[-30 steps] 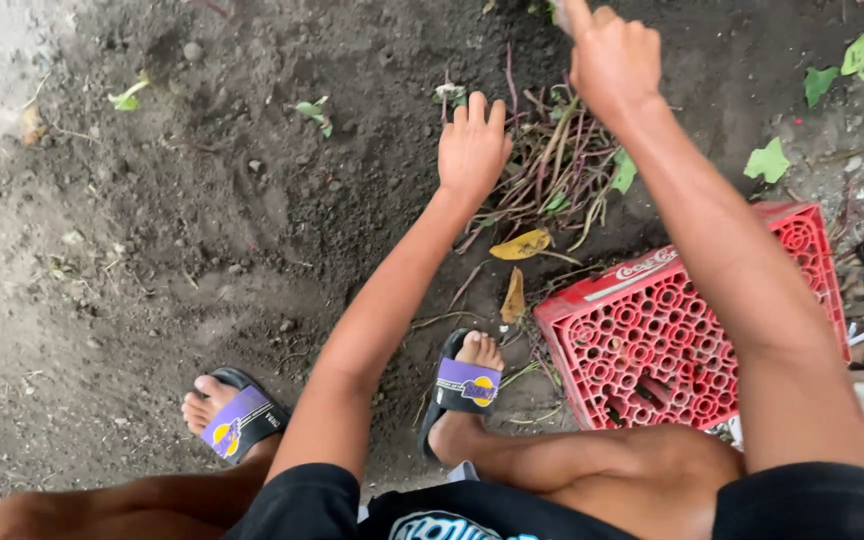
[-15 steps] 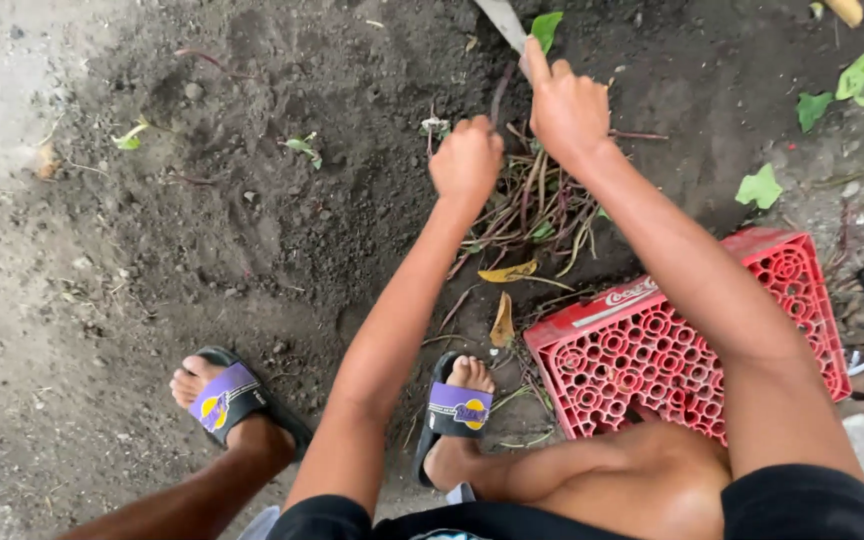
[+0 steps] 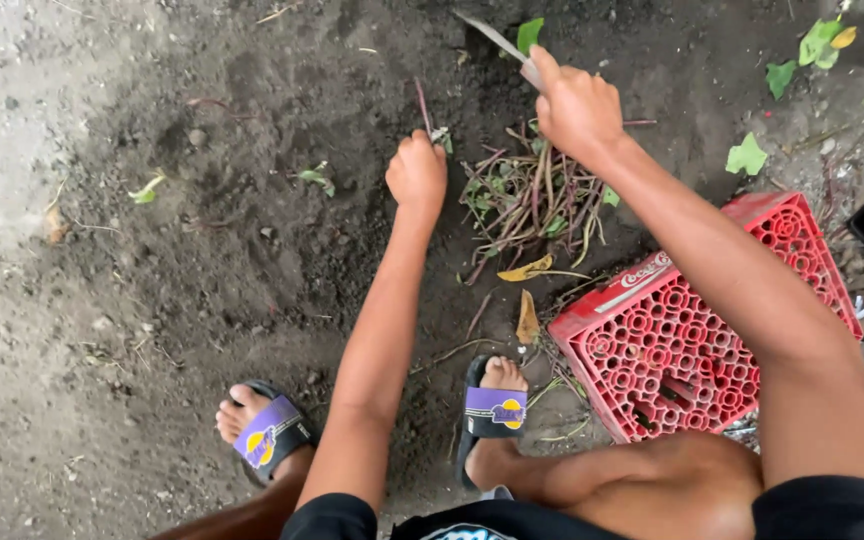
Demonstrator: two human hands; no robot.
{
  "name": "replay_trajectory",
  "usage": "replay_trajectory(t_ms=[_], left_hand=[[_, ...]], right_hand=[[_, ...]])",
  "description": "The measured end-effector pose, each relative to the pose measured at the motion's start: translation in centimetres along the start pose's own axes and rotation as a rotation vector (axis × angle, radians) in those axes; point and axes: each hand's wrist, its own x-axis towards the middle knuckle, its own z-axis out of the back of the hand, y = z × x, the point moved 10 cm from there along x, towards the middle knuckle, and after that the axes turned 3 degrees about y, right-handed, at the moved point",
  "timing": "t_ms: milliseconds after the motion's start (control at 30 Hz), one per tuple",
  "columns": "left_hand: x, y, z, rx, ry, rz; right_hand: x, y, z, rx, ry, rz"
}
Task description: Planting sweet potato vine cuttings into the soil using a small hand tool to dig holes.
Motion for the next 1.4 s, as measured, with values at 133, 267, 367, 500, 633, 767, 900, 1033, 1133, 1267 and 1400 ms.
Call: replay_trajectory(t_ms=[133,267,367,500,633,767,900,1033,1133,1267,1400], left_hand=[[-2.5,0.2,3.4,-0.28,0.04,-0.107],[-5.0,2.6,7.9,-0.638,-0.013,-0.144],[-5.7,4.7,13.1,-0.79,-0.193,-0.197],[-6.9,6.2,14.5,-0.873,-0.209,-0.077],[-6.1,3.7,14.2,-1.007,-0.05,-0.056],[-6.9,4.2,14.2,-1.071,-0.001,0.006],[-7.7,4.3,15.3,-1.038,-0.001,-0.046],[-8.1,4.7,16.7,-1.026,-0.149,-0.085],[-8.6,5.3,16.6,-1.066,-0.182,-0.045],[-9.4,5.1,15.3,-1.067,-0.198,0.004],[-9.1,4.8,15.2,-1.047,-0.256,0.023]], right_hand=[[1.0,3.6,2.4,0.028,-0.014,0.118],[4.0,11.7,6.2,-0.033,-0.079,0.322],[7.2,18.3,7.7,-0.157,-0.066,0.335],[8.8,21.3,4.3,-0.326,-0.029,0.403],[8.2,19.9,6.4,-0.416,0.062,0.368],[6.3,18.4,5.8,-0.449,0.074,0.41],[7.7,20.6,7.0,-0.483,0.145,0.436],[9.9,20.8,1.9,-0.393,0.252,0.395],[11.4,20.4,1.4,-0.194,0.139,0.382],[10.9,20.0,6.1,0.109,0.092,0.404],[9.4,19.6,8.3,0.046,0.139,0.399]])
